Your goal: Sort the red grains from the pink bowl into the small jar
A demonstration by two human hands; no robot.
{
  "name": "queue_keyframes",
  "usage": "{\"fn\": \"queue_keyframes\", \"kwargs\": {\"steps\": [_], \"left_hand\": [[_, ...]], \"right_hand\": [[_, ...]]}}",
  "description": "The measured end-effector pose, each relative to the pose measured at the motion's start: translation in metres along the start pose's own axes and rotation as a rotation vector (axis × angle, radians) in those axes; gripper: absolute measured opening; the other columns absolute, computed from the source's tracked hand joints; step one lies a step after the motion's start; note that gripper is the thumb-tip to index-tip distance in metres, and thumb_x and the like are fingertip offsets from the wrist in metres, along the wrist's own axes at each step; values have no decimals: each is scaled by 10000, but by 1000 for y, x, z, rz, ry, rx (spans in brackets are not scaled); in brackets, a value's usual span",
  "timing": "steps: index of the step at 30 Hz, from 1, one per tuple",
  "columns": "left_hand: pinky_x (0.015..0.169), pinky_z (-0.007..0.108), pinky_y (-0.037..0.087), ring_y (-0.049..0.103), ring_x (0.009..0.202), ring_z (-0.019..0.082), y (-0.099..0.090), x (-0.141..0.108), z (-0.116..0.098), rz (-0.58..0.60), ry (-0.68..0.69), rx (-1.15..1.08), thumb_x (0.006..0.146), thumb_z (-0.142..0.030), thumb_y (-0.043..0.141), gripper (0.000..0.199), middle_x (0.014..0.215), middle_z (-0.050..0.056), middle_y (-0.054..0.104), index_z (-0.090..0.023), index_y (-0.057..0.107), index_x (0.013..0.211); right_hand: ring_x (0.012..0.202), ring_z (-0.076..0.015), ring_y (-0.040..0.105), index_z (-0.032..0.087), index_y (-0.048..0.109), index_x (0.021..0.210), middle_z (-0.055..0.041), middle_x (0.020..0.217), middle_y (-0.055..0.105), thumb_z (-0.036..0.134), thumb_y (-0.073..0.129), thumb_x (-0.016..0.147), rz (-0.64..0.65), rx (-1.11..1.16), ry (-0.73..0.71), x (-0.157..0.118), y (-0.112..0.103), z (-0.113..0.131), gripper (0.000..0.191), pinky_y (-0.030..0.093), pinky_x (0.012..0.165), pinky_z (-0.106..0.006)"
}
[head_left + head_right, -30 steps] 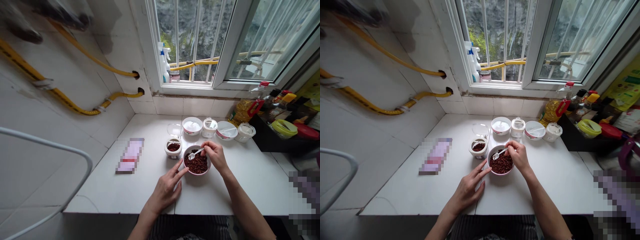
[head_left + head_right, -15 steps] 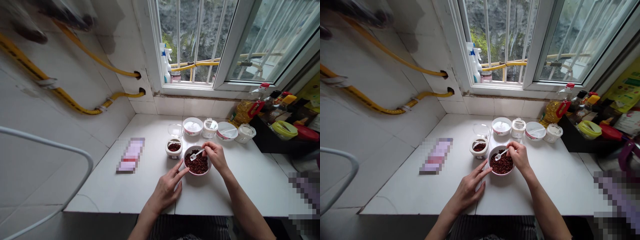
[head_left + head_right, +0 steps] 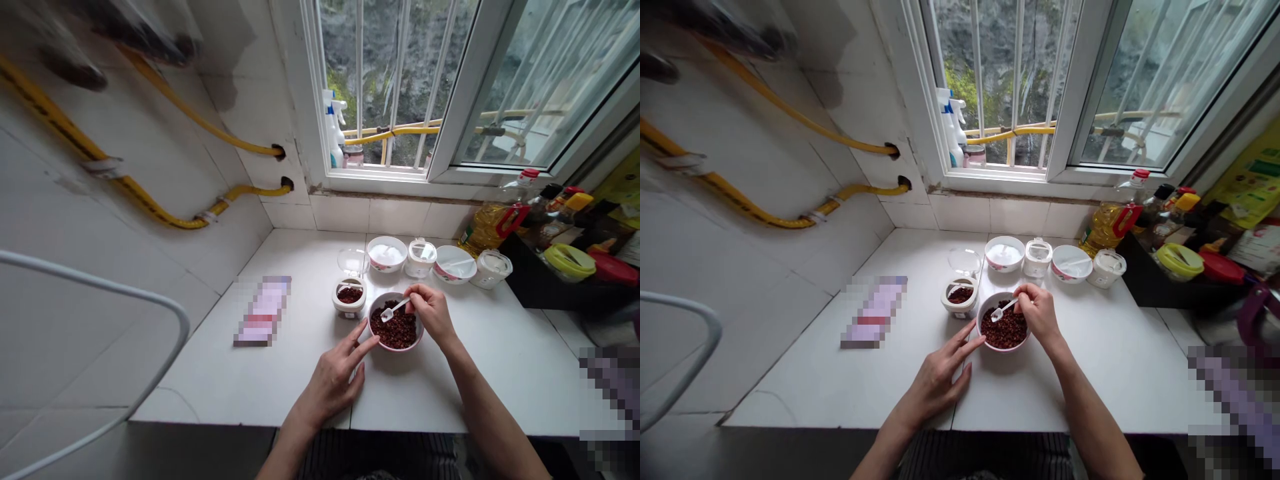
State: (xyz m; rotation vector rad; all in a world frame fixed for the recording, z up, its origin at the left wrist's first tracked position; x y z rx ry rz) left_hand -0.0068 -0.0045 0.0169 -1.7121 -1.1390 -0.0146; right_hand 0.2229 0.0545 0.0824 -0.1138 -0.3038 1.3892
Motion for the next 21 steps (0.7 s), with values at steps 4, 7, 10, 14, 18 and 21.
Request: {"fn": "queue_keyframes", "kwargs": {"steps": [4, 7, 10, 14, 18, 21], "left_hand": [[991, 342, 553, 570, 1302, 235, 0, 1, 0, -3, 8, -4, 878, -43, 442, 664, 1575, 127, 380, -260, 392, 1504], [1002, 358, 548, 556, 1317, 241, 1, 1, 0, -3, 10, -4, 879, -46, 439, 672, 1577, 125, 377, -264, 382, 1512], [987, 350, 557, 583, 1284, 234, 1, 1, 1, 2, 5, -6, 882, -46, 438, 678, 1574, 123, 383, -269, 374, 1519], [983, 343, 561, 595, 1267, 232, 2, 0, 2, 5, 4, -9, 876, -45, 441, 686, 1584, 127, 365, -259, 369, 1524], [984, 344, 560, 608, 1250, 228, 2, -1, 2, 4, -2, -7, 877, -46, 437, 681, 1583, 132, 364, -256, 373, 1522], [991, 348, 557, 584, 1283, 232, 1, 0, 1, 2, 7, -5, 884, -53, 445, 676, 1580, 124, 374, -264, 371, 1522]], "right_hand": [[529, -162, 604, 200, 652, 745, 9, 531, 642, 349, 561, 755, -3, 106, -2, 1, 5, 7, 175, 500, 589, -286], [626, -188, 677, 200, 658, 846, -18, 644, 705, 373, 562, 833, 8, 128, -70, -2, 15, 17, 198, 539, 647, -312], [747, -209, 718, 209, 651, 948, -46, 781, 745, 316, 515, 924, -2, 21, -251, -7, 27, 27, 175, 551, 715, -338], [767, -204, 699, 219, 640, 963, -50, 825, 759, 147, 453, 947, 54, -288, -689, -13, 40, 30, 201, 512, 869, -408], [708, -185, 677, 219, 631, 981, -31, 815, 758, 76, 436, 925, 67, -412, -884, -14, 35, 30, 248, 482, 918, -424], [696, -186, 670, 224, 629, 953, -9, 751, 742, 98, 471, 916, -51, -365, -813, -12, 19, 28, 206, 489, 887, -402]]}}
Point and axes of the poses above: each hand's wrist, its own x-axis towards the middle knuckle, its own y-axis out of the palm, z = x × y, the point moved 1 cm from there along x, towards the middle knuckle
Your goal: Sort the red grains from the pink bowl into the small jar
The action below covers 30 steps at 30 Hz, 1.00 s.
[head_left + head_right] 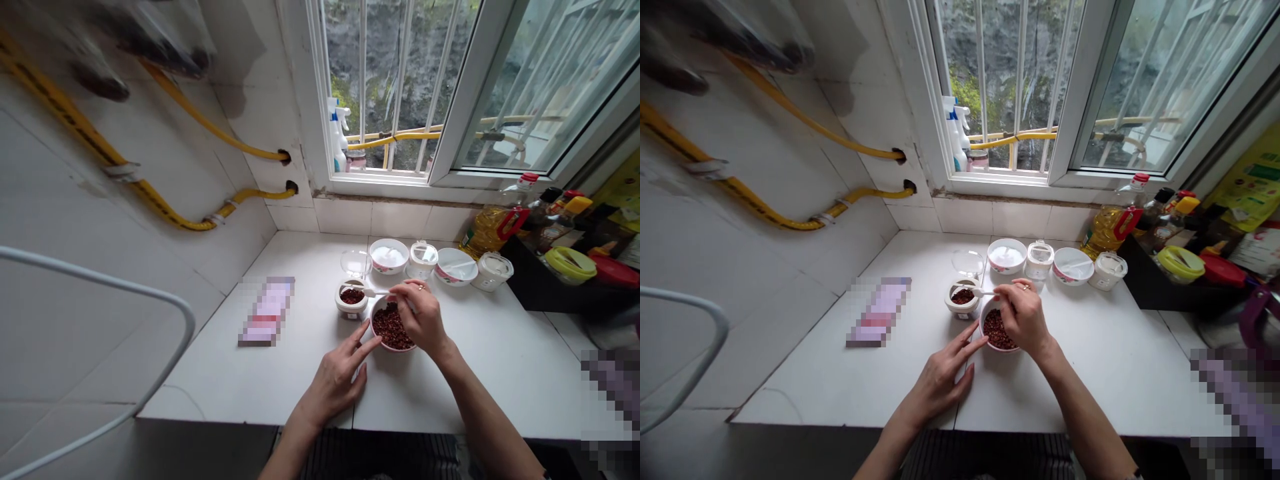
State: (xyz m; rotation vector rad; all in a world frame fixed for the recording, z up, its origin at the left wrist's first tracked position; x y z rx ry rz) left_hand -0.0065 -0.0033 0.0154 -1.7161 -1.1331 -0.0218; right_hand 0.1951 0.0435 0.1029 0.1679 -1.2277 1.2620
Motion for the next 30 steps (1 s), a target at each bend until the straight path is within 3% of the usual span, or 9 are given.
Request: {"fn": "queue_keyframes", "kwargs": {"steps": [3, 10, 15, 19, 24, 27, 30], "left_hand": [[1000, 353, 553, 558, 1315, 237, -1, 0, -1, 0, 3, 0, 886, -53, 447, 671, 1578, 119, 378, -264, 373, 1519], [999, 343, 551, 589, 1279, 228, 0, 0, -1, -16, 8, 12, 887, -51, 449, 621, 1564, 131, 397, -246, 426, 1476], [988, 332, 558, 580, 1291, 226, -1, 1, -2, -8, 2, 17, 882, -45, 447, 640, 1561, 120, 407, -254, 412, 1486], [1011, 353, 544, 552, 1323, 236, -2, 1, -1, -11, -2, 11, 884, -50, 448, 619, 1564, 128, 399, -251, 428, 1469], [1005, 354, 548, 551, 1325, 241, -2, 1, -1, -5, 2, 18, 879, -50, 449, 643, 1562, 126, 404, -261, 408, 1485], [1009, 353, 546, 547, 1329, 240, -2, 1, -2, -2, 0, 17, 876, -46, 447, 660, 1565, 124, 399, -262, 395, 1497], [1019, 360, 539, 529, 1346, 243, -2, 2, -3, 0, 2, 18, 876, -46, 448, 668, 1567, 124, 397, -262, 383, 1505]], "right_hand": [[681, -199, 656, 233, 628, 839, -2, 674, 708, 126, 479, 882, -26, -53, 143, -5, -10, -10, 189, 501, 817, -377], [662, -188, 624, 228, 632, 720, -15, 693, 720, 108, 482, 802, 208, -86, 222, -19, 4, -21, 209, 486, 853, -368], [803, -225, 656, 238, 658, 726, -26, 688, 723, 166, 481, 817, 134, -29, 382, -19, 0, -26, 211, 491, 830, -358], [634, -194, 641, 231, 639, 708, 8, 539, 659, 203, 481, 802, 113, 112, 523, -17, -7, -28, 186, 502, 772, -335], [511, -166, 608, 211, 632, 728, 15, 521, 651, 268, 489, 782, 88, 313, 683, -15, -9, -27, 163, 494, 606, -287], [503, -167, 606, 211, 630, 726, 18, 518, 645, 259, 489, 777, 101, 316, 687, -16, -7, -28, 157, 486, 575, -282], [526, -168, 612, 216, 633, 702, 19, 528, 654, 212, 486, 779, 169, 228, 587, -17, -3, -28, 167, 507, 650, -301]]}}
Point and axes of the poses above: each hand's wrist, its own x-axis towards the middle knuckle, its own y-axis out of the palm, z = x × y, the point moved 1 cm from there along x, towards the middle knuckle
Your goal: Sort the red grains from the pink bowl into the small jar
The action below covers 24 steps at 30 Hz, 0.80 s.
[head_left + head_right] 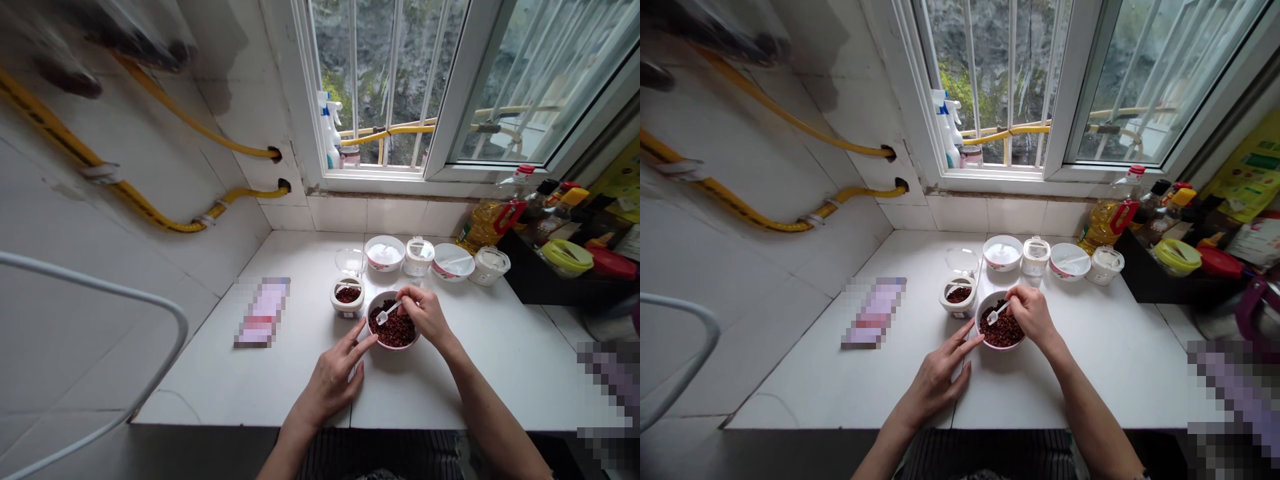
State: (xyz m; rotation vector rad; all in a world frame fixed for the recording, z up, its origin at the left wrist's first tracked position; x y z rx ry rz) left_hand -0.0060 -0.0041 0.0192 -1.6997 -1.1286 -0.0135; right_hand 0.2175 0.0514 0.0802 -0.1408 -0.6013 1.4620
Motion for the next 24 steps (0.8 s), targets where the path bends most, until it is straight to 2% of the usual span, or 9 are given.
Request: {"fn": "queue_keyframes", "kwargs": {"steps": [4, 10, 15, 20, 24], "left_hand": [[1019, 358, 539, 538, 1338, 241, 0, 0, 0, 0, -4, 6, 876, -45, 451, 674, 1570, 119, 393, -266, 377, 1508], [987, 340, 558, 569, 1304, 234, 1, -1, 1, 1, -9, 0, 878, -42, 451, 679, 1574, 117, 388, -272, 372, 1512], [978, 339, 563, 584, 1287, 235, 1, -1, 1, -10, -4, 3, 880, -46, 451, 674, 1568, 119, 397, -272, 376, 1510], [990, 341, 557, 560, 1316, 237, 0, 0, 0, -12, -4, 9, 876, -42, 448, 673, 1566, 119, 401, -264, 381, 1509], [996, 343, 555, 578, 1295, 234, 1, 0, 1, -6, -6, 16, 875, -43, 451, 695, 1569, 114, 398, -271, 359, 1526]], "right_hand": [[602, -182, 637, 223, 636, 676, 11, 552, 677, 182, 488, 778, 25, -89, -83, -1, 5, 1, 184, 511, 773, -337], [510, -167, 613, 208, 636, 726, 12, 529, 657, 267, 499, 764, 21, 176, 132, 0, -2, 1, 154, 498, 573, -286], [510, -159, 620, 196, 651, 718, 6, 524, 664, 302, 530, 745, -9, 256, 178, 3, -6, -2, 162, 509, 562, -277], [568, -178, 674, 195, 654, 788, -10, 581, 705, 330, 555, 797, -85, 288, 136, 4, -1, 2, 168, 549, 617, -303], [718, -206, 726, 205, 651, 917, -47, 769, 757, 315, 521, 909, -147, 205, -33, 2, 11, 17, 170, 569, 699, -338]]}}
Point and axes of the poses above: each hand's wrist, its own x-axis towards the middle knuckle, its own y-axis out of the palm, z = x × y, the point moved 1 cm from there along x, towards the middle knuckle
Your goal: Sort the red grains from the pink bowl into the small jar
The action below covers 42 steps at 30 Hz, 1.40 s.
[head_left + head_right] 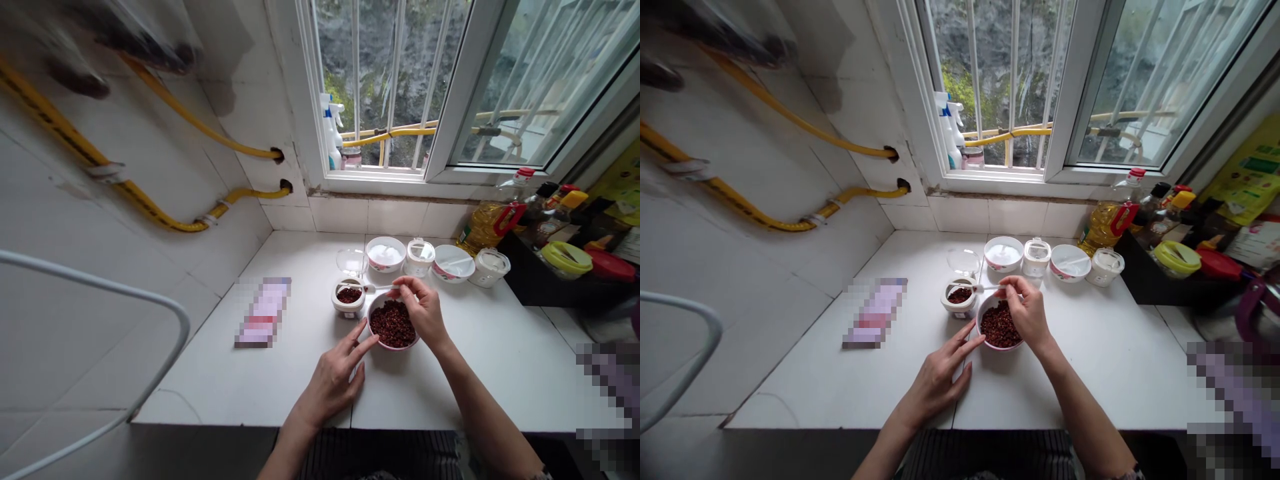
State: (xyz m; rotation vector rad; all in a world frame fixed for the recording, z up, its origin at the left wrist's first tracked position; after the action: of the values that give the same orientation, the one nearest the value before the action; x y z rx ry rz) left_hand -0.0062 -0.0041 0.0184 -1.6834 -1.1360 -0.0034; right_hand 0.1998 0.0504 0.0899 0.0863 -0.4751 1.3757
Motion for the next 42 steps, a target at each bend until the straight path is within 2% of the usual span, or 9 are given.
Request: {"fn": "queue_keyframes", "kwargs": {"steps": [2, 5, 8, 13, 17, 24, 32, 38, 42], "left_hand": [[1002, 354, 553, 591, 1279, 236, 1, 0, 0, 1, 4, 0, 874, -46, 452, 703, 1574, 114, 389, -273, 351, 1532], [997, 353, 555, 595, 1273, 238, 1, 0, 0, -2, 6, -8, 873, -47, 448, 697, 1580, 119, 378, -267, 360, 1528], [1005, 352, 550, 580, 1292, 237, 1, 0, 0, 2, -3, -11, 872, -46, 449, 693, 1575, 115, 387, -269, 367, 1523], [987, 348, 560, 586, 1286, 235, -1, 0, 0, 14, 0, -10, 866, -40, 453, 711, 1576, 109, 389, -282, 350, 1527], [993, 348, 556, 554, 1321, 242, 1, 0, 1, 4, 7, -4, 860, -40, 453, 702, 1571, 116, 394, -269, 364, 1517], [1024, 369, 537, 556, 1319, 240, 2, -1, 2, 0, 10, -9, 879, -49, 448, 651, 1570, 124, 391, -263, 399, 1492], [1018, 363, 542, 541, 1333, 240, 1, -1, 0, -10, 10, -14, 876, -47, 449, 644, 1565, 118, 401, -262, 414, 1482], [1027, 353, 535, 540, 1334, 234, 2, -1, 1, -6, 9, -14, 868, -43, 451, 667, 1574, 115, 388, -255, 398, 1498], [1030, 355, 533, 529, 1346, 236, 1, 0, 1, 1, 8, -10, 871, -42, 450, 678, 1575, 112, 386, -260, 381, 1509]], "right_hand": [[797, -216, 723, 215, 651, 957, -58, 837, 764, 255, 499, 944, 20, -135, -169, -2, 9, 6, 158, 555, 794, -374], [777, -205, 698, 222, 649, 954, -48, 840, 764, 142, 456, 945, 131, -341, -440, -4, 19, 11, 209, 497, 908, -416], [720, -187, 687, 222, 645, 965, -29, 826, 765, 101, 447, 934, 148, -397, -542, -4, 16, 13, 233, 470, 930, -422], [749, -219, 673, 231, 664, 897, -19, 712, 731, 173, 479, 917, -72, -368, -328, -1, -13, 4, 195, 509, 823, -385], [747, -229, 647, 241, 668, 769, -10, 635, 695, 158, 513, 833, -16, -488, -277, 0, -22, -13, 187, 504, 781, -361], [747, -219, 661, 240, 658, 727, -27, 726, 741, 133, 503, 814, 74, -490, -261, -3, -8, -20, 207, 501, 833, -382], [532, -179, 642, 214, 638, 757, 10, 559, 688, 216, 469, 813, 104, -195, 66, 1, -17, -17, 178, 499, 605, -297], [693, -213, 664, 230, 640, 687, -6, 586, 698, 194, 479, 791, 128, -374, -106, -1, -10, -20, 195, 495, 812, -362], [638, -191, 655, 229, 646, 703, 4, 573, 698, 179, 479, 797, 139, -334, -80, -2, -9, -18, 198, 495, 815, -348]]}}
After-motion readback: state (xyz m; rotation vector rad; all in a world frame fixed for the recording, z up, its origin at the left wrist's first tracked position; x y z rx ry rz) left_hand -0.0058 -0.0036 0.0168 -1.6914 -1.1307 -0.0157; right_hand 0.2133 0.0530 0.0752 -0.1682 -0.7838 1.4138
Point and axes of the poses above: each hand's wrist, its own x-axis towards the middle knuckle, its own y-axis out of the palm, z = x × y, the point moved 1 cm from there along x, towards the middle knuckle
